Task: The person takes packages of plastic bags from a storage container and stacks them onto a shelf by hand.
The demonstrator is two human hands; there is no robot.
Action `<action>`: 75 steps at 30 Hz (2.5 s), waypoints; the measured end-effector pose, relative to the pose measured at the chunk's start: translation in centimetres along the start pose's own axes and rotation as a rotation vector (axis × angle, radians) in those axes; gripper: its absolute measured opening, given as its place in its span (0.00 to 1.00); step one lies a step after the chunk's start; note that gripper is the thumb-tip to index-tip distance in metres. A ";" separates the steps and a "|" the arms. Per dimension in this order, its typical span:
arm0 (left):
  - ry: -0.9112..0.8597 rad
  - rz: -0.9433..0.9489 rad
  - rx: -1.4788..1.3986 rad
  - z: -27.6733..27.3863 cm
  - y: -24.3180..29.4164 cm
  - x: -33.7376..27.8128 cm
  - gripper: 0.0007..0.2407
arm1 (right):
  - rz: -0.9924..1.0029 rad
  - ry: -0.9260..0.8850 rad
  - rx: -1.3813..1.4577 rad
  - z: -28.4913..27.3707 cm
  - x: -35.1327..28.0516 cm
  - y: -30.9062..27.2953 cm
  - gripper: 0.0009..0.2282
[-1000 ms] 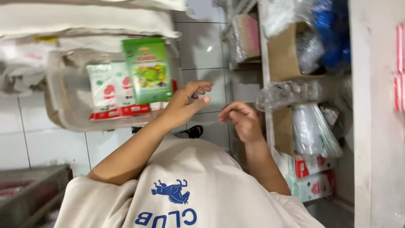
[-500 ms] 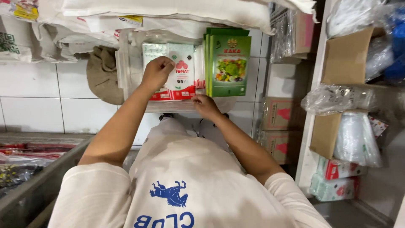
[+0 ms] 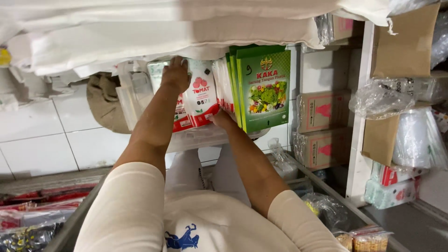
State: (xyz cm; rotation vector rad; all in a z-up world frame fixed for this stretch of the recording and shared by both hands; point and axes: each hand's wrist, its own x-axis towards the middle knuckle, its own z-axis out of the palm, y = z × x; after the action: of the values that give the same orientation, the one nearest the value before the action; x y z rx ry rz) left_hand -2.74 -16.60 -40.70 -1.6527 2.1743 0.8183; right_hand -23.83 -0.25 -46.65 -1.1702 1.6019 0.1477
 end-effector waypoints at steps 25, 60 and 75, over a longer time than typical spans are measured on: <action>0.370 -0.230 -1.014 6.1 -4.4 -7.2 0.20 | -0.029 -0.047 0.595 -2.5 -5.5 -4.7 0.19; 0.588 1.242 -2.287 -24.7 19.1 -36.8 0.51 | -1.777 0.484 -0.602 -16.7 -41.9 -22.3 0.33; 1.778 1.091 -2.392 -24.2 26.3 -36.2 0.47 | -1.761 0.484 -0.881 -16.7 -42.3 -29.0 0.39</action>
State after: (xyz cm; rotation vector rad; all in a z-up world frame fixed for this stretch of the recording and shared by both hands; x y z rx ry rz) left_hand -14.25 2.11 5.17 -0.0010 -0.1054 -0.5941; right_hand -17.17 0.08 6.90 -3.0253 0.2517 -0.6831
